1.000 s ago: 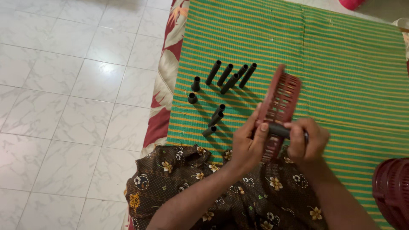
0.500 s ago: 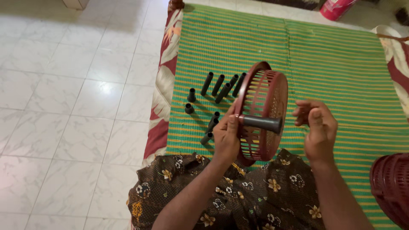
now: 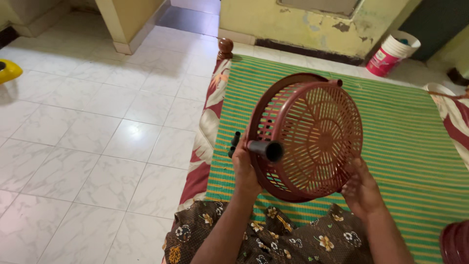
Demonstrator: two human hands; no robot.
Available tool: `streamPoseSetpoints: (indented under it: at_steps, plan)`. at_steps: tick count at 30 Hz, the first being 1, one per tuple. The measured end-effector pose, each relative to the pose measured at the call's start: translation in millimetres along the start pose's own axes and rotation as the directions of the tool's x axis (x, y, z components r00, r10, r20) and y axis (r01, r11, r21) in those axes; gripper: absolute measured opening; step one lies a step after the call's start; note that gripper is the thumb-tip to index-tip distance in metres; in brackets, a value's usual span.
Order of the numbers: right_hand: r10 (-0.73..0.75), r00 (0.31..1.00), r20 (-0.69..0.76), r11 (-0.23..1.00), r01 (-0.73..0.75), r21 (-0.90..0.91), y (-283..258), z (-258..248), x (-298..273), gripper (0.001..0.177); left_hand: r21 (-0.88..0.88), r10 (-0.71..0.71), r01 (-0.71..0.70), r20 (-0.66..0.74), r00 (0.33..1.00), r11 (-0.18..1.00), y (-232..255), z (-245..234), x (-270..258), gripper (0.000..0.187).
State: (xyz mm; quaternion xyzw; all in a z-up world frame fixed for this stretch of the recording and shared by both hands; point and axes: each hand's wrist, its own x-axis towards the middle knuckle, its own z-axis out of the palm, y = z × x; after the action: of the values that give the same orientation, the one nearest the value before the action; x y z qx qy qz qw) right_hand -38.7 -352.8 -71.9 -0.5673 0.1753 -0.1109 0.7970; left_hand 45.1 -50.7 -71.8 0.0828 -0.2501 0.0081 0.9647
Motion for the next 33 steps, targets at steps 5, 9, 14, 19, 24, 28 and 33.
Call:
streamPoseSetpoints:
  at_steps: [5,9,14,19,24,28,33]
  plan:
    - [-0.161,0.987,0.026,0.986,0.16,0.037,-17.2,37.6,-14.8,0.073,0.395,0.018,0.055,-0.179,0.984,0.917,7.6,-3.5,11.9,0.099]
    - [-0.364,0.927,0.089,0.931,0.36,0.062,-33.3,57.4,-19.6,0.077,0.351,-0.109,0.158,-0.155,0.982,0.923,22.5,-0.8,23.0,0.113]
    - [-0.368,0.918,0.147,0.93,0.361,0.073,-33.2,40.8,-11.2,0.072,0.434,-0.099,0.143,-0.123,0.987,0.89,32.4,9.1,22.1,0.107]
    - [-0.382,0.913,0.143,0.922,0.367,0.123,-35.8,38.8,-8.5,0.061,-0.02,-0.202,0.202,-0.04,0.979,0.979,31.3,14.7,19.2,0.069]
    - [-0.778,0.573,0.257,0.305,0.703,-0.643,-65.5,88.3,-31.0,0.06,0.022,-0.165,0.17,-0.145,0.976,0.985,33.4,28.1,13.4,0.043]
    - [-0.716,0.209,0.666,-0.322,0.748,-0.58,-96.7,131.7,-72.2,0.048,0.179,-0.032,0.05,-0.098,0.995,0.983,53.7,42.4,11.1,0.043]
    - [-0.335,-0.146,0.931,-0.62,0.778,-0.101,-121.4,194.2,-87.6,0.034,0.549,0.014,-0.003,-0.017,1.0,0.836,65.0,63.6,4.9,0.047]
